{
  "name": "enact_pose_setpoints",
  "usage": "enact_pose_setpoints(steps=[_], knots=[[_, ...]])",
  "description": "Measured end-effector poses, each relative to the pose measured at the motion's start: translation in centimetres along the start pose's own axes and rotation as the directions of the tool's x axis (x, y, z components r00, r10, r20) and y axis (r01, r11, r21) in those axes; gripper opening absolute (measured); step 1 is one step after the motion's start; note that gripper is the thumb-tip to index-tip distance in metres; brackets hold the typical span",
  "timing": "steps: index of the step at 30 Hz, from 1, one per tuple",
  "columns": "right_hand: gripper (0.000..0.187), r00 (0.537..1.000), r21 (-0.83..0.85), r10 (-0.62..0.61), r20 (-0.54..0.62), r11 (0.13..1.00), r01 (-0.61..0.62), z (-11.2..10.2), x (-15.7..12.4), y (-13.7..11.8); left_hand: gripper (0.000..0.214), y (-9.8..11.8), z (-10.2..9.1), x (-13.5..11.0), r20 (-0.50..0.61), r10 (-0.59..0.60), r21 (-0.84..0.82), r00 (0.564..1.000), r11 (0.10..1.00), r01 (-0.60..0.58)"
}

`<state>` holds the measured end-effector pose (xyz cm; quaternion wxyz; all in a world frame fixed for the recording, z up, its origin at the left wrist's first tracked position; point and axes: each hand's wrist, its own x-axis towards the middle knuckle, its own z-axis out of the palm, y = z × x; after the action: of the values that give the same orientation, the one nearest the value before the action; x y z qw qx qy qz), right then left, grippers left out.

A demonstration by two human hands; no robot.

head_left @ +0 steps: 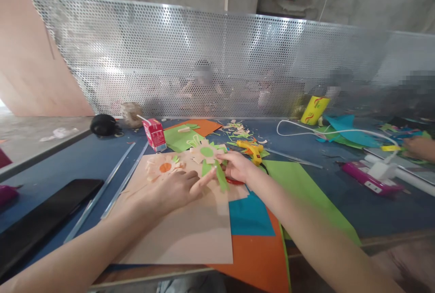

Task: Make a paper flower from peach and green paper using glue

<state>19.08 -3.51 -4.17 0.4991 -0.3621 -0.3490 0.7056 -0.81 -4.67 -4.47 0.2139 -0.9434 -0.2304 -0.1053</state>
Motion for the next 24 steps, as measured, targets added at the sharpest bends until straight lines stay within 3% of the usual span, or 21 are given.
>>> enact_pose_setpoints(steps=[3,7,10,12,13,14,16,17,18,19,21,22,24], knots=[[0.011,0.992,-0.016,-0.103,-0.073,0.995,0.102,0.2,-0.2,0.0,0.057,0.4,-0.1,0.5,0.035,0.194,0.183,0.980,0.963,-0.197],[0.013,0.973,-0.070,-0.206,-0.104,0.977,0.200,0.2,-0.2,0.1,0.061,0.9,-0.3,0.9,0.032,0.239,0.184,0.971,0.953,-0.241],[0.018,0.949,-0.136,-0.280,-0.146,0.956,0.261,0.0,0.0,0.0,0.057,0.7,0.0,0.8,-0.044,0.145,0.085,0.988,0.986,-0.141],[0.019,0.932,-0.205,-0.322,-0.165,0.936,0.287,-0.1,-0.1,-0.1,0.058,0.1,0.0,0.6,-0.130,-0.039,-0.092,0.991,0.995,0.027],[0.020,0.928,-0.235,-0.336,-0.162,0.926,0.294,-0.1,-0.1,-0.1,0.062,-0.3,-0.2,0.6,-0.182,-0.169,-0.219,0.969,0.967,0.127],[0.021,0.927,-0.258,-0.343,-0.152,0.919,0.298,-0.1,-0.2,-0.2,0.066,-0.7,-0.4,0.6,-0.233,-0.314,-0.360,0.920,0.907,0.218],[0.024,0.931,-0.295,-0.345,-0.118,0.908,0.299,0.2,-0.6,-0.3,0.070,-1.5,-0.9,0.7,-0.299,-0.573,-0.631,0.763,0.718,0.292],[0.025,0.933,-0.323,-0.347,-0.097,0.897,0.301,0.5,-0.7,-0.3,0.070,-1.9,-1.2,0.8,-0.278,-0.678,-0.746,0.681,0.598,0.292],[0.025,0.933,-0.356,-0.354,-0.069,0.882,0.308,0.7,-0.9,-0.3,0.068,-2.2,-1.3,0.9,-0.212,-0.750,-0.843,0.626,0.465,0.272],[0.024,0.930,-0.392,-0.365,-0.036,0.861,0.322,0.9,-1.1,-0.2,0.064,-2.4,-1.5,1.0,-0.120,-0.794,-0.913,0.596,0.324,0.248],[0.023,0.924,-0.453,-0.382,0.037,0.818,0.356,1.3,-1.4,-0.1,0.057,-2.8,-1.4,1.2,0.047,-0.805,-0.975,0.591,0.093,0.204],[0.023,0.922,-0.474,-0.382,0.065,0.801,0.365,1.5,-1.5,-0.1,0.054,-2.9,-1.3,1.2,0.101,-0.795,-0.981,0.599,0.021,0.192],[0.023,0.926,-0.506,-0.367,0.086,0.785,0.358,1.6,-1.7,0.0,0.053,-3.1,-1.0,1.3,0.144,-0.786,-0.983,0.601,-0.041,0.181]])
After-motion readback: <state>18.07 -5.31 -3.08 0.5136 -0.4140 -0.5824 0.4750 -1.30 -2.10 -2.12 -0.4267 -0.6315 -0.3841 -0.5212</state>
